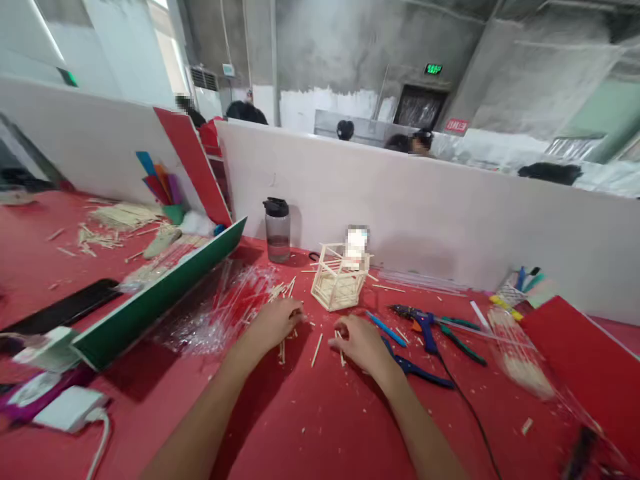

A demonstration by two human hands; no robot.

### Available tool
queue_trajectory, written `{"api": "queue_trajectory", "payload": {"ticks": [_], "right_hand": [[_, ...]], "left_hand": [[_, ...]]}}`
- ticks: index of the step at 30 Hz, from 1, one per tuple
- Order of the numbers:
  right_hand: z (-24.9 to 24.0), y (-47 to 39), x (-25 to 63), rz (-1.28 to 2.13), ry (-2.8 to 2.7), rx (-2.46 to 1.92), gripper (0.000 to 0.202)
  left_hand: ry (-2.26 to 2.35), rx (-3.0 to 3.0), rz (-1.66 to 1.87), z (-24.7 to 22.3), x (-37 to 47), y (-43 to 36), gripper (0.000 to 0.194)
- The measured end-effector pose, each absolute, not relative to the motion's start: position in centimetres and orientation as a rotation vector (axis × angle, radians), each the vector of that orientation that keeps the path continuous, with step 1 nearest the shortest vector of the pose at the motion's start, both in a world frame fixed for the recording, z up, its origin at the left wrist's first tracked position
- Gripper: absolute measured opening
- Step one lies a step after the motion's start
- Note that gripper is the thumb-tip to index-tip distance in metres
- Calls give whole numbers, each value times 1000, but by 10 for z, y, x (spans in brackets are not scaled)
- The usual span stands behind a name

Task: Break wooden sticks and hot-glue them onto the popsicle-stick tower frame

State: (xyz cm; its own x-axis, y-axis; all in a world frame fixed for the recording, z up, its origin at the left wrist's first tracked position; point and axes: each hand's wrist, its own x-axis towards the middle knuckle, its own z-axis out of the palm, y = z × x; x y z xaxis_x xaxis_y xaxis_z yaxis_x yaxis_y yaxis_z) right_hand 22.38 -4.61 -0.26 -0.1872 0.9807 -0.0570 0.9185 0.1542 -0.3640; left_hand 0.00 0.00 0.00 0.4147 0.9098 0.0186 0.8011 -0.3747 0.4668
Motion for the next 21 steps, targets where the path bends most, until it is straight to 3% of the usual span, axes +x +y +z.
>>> {"api": "queue_trajectory", "payload": {"ticks": [5,8,12,16,21], "right_hand": [[-11,-52,216,333,-2232,-1985,14],[-6,-56,211,208,-2311,-2072,18],[-1,-61,199,102,-2353,-2127,24],[-4,-66,185,6,-2389,-2119,34],[-3,-69,187,21,-2389,-2029,35]], "left_hand": [[1244,2185,481,-4,3,1,16],[1142,2146,559,-4,8,-4,8],[1077,2161,578,1,17,-14,15],[1034,2177,600,-4,28,-17,9],[982,2195,637,-21,33,-9,22]]}}
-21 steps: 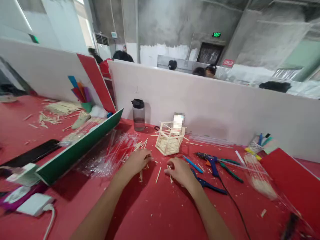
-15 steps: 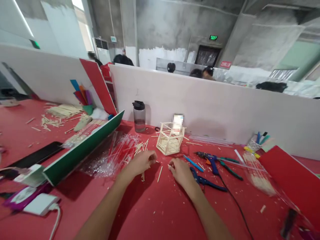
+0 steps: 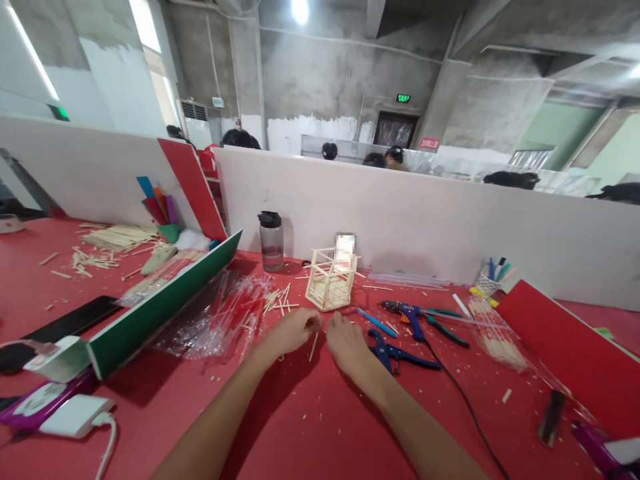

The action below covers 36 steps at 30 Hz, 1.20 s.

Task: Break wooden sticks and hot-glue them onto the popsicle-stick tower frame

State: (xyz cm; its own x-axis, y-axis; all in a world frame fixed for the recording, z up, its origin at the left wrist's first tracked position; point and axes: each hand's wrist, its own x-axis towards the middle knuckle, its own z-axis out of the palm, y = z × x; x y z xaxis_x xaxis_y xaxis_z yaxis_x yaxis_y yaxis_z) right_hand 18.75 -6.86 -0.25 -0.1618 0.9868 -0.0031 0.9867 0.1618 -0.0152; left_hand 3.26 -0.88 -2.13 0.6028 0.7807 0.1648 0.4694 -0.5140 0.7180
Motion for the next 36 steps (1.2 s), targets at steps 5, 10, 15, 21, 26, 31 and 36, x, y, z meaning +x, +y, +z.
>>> {"api": "queue_trajectory", "payload": {"ticks": [5,10,15,21,26,31,36], "right_hand": [[8,-67,219,413,-2033,-1796,18],[-4,-75,252,905,-1545,-1393,20],[-11,-90,260,1219,-1315,-1232,39],[-6,-95,254,1269,-1180,-1162,44],[-7,-93,244,1312,-987,-1060,48],[-4,-92,229,1282,-1005,-1080,45],[-9,-91,232,1225,-1195,-1195,39]], "left_hand": [[847,2116,511,-26,35,-10,12],[657,2156,365,-26,51,-23,14],[448,2144,330,-34,61,-25,17],[630,2079,445,-26,62,-29,18],[805,1789,882,-11,70,-37,27],[767,1636,916,-8,73,-38,32],[755,1830,806,-4,62,-33,28]]}}
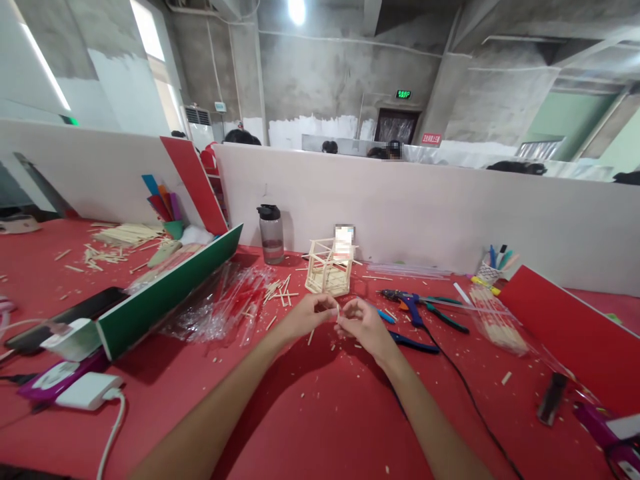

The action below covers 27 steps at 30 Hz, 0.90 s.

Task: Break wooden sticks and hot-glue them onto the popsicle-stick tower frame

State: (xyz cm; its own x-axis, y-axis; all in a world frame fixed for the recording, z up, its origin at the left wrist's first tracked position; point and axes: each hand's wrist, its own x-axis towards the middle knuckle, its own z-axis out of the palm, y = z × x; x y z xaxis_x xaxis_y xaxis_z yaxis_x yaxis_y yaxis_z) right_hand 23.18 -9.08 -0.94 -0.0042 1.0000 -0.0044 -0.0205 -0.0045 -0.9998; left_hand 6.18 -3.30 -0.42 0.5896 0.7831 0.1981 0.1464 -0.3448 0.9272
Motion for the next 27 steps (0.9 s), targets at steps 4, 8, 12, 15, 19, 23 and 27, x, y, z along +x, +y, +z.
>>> {"api": "queue_trajectory", "payload": {"ticks": [4,8,12,15,19,23,27], "right_hand": [[-11,-90,251,936,-1528,-1412,19],[-4,-92,264,831,-1686,-1545,17],[-1,-93,263,937,-1694,-1476,7],[-4,-93,259,1092,-1560,-1405,13],[-8,-90,254,1189,-1368,-1301,27],[-8,-90,249,1273,-1222,-1193,38],[-8,-92,246,1299,-1177,-1187,43]], "left_hand": [[664,2106,421,-10,55,-33,21],[588,2179,285,-24,58,-34,14],[668,2151,316,-29,63,-34,12],[728,1984,516,-23,66,-35,10],[738,1668,864,-13,72,-36,25],[751,1485,932,-9,74,-39,35],[766,1438,921,-6,74,-42,36]]}}
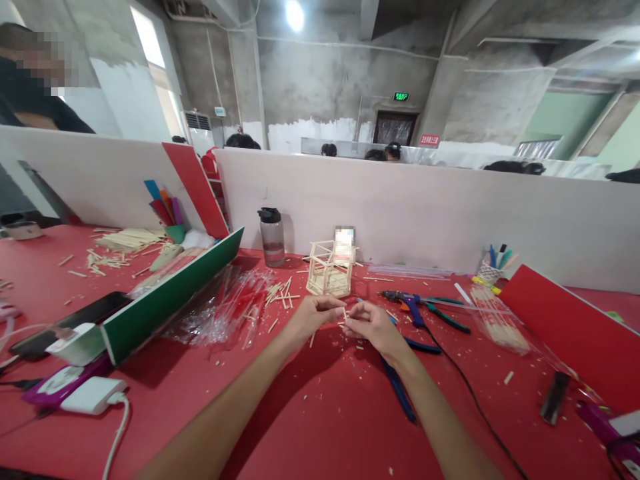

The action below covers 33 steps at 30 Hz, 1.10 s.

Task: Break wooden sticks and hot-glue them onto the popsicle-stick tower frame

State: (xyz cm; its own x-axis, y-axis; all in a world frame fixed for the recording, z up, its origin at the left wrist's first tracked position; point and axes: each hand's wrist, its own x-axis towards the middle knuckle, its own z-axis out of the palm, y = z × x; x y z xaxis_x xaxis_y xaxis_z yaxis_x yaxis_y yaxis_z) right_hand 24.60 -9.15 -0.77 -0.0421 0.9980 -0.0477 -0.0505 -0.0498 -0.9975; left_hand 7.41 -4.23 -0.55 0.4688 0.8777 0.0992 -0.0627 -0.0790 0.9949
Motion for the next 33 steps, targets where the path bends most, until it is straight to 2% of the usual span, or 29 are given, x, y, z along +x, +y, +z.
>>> {"api": "queue_trajectory", "payload": {"ticks": [10,27,30,33], "right_hand": [[-10,-91,245,1308,-1178,-1196,43],[-6,-93,242,1266,-1238,-1234,44],[7,-97,259,1050,-1487,-1453,45],[20,-113,285,543,-1833,-1900,62]], "left_hand": [[786,1360,940,-10,77,-43,39],[849,1404,942,-7,79,-42,26],[894,1425,941,-5,75,-41,25],[941,1446,932,-2,70,-40,24]]}}
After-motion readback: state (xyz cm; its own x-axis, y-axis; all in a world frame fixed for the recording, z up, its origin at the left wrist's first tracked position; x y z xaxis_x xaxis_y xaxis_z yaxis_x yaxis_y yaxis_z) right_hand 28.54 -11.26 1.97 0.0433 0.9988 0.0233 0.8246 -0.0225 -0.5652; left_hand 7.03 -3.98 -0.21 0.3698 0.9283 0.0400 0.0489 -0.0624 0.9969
